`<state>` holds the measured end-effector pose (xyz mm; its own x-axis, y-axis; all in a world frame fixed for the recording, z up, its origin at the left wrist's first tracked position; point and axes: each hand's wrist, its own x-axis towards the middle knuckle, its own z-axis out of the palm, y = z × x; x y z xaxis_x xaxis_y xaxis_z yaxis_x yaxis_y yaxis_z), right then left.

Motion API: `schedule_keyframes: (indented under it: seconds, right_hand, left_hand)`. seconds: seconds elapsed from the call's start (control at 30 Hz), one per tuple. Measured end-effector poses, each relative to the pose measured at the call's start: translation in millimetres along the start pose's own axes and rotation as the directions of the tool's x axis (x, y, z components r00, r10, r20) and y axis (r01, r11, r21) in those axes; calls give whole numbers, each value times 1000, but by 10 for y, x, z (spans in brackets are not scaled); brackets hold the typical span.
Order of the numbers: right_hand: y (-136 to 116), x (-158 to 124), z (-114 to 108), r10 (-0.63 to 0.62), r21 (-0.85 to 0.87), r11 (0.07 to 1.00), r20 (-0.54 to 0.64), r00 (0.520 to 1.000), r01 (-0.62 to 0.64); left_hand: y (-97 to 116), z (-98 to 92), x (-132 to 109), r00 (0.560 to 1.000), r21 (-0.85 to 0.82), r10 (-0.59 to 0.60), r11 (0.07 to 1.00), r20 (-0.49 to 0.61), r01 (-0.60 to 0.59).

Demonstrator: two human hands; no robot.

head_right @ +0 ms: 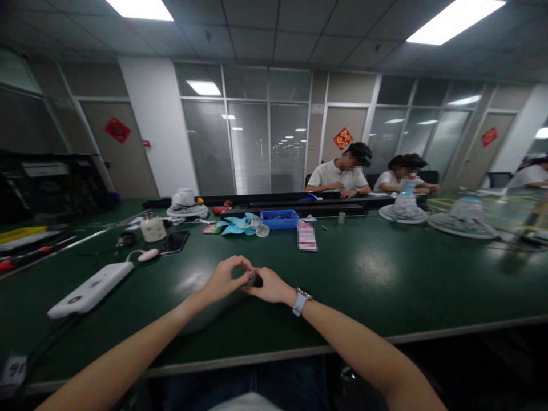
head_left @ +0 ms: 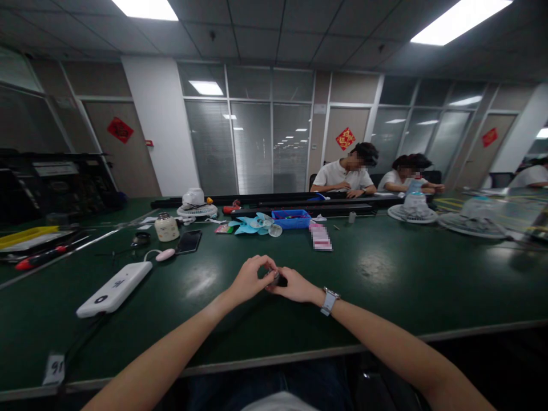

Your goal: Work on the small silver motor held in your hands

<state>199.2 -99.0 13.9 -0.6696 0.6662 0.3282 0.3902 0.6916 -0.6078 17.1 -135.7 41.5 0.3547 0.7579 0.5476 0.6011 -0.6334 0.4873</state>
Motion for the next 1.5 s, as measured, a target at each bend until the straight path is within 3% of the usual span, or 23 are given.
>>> schedule_keyframes:
  seconds: [0.23,0.47,0.6,0.73,0.83,0.97,1.07,1.17,1.33,1.5]
  right_hand:
    - [-16,-10,2,-2,-3,1000,-18,1000,2]
    - [-70,-22,-18,39,12,999,5,999,-39]
    - [-70,-22,-28,43,1,999,5,999,-43]
    - [-80,-33,-43,48,0,999,13,999,-48]
    - [-104,-43,-60,44,4,999,18,999,-44]
    - [-123,-46,-78,50,4,999,46,998,-51]
    - [-125,-45,-82,47,5,999,56,997,-48]
    - [-128,-47,-83,43,-1,999,57,997,-43]
    - [-117,-50,-80,37,-6,999,49,998,-37]
    - [-99,-46,-68,48,-18,999,46,998,-47]
  left_hand:
    - [19,-3,-2,1000,-16,-15,1000,-18,15]
    - [-28,49,-4,991,-167,-52,986,-124,31]
    - [-58,36,27,973,-155,-96,986,-211,64]
    - [-258,-38,63,926,-75,-178,984,-332,162]
    - [-506,-118,58,890,-24,-278,957,-362,290]
    - [-757,-227,31,817,161,-404,850,-412,502]
    - [-815,-280,32,766,242,-528,741,-367,626]
    - [-805,-291,40,739,282,-614,684,-276,673]
    - [-770,-277,35,755,319,-626,687,-196,653]
    - [-770,-277,31,774,326,-599,703,-208,632]
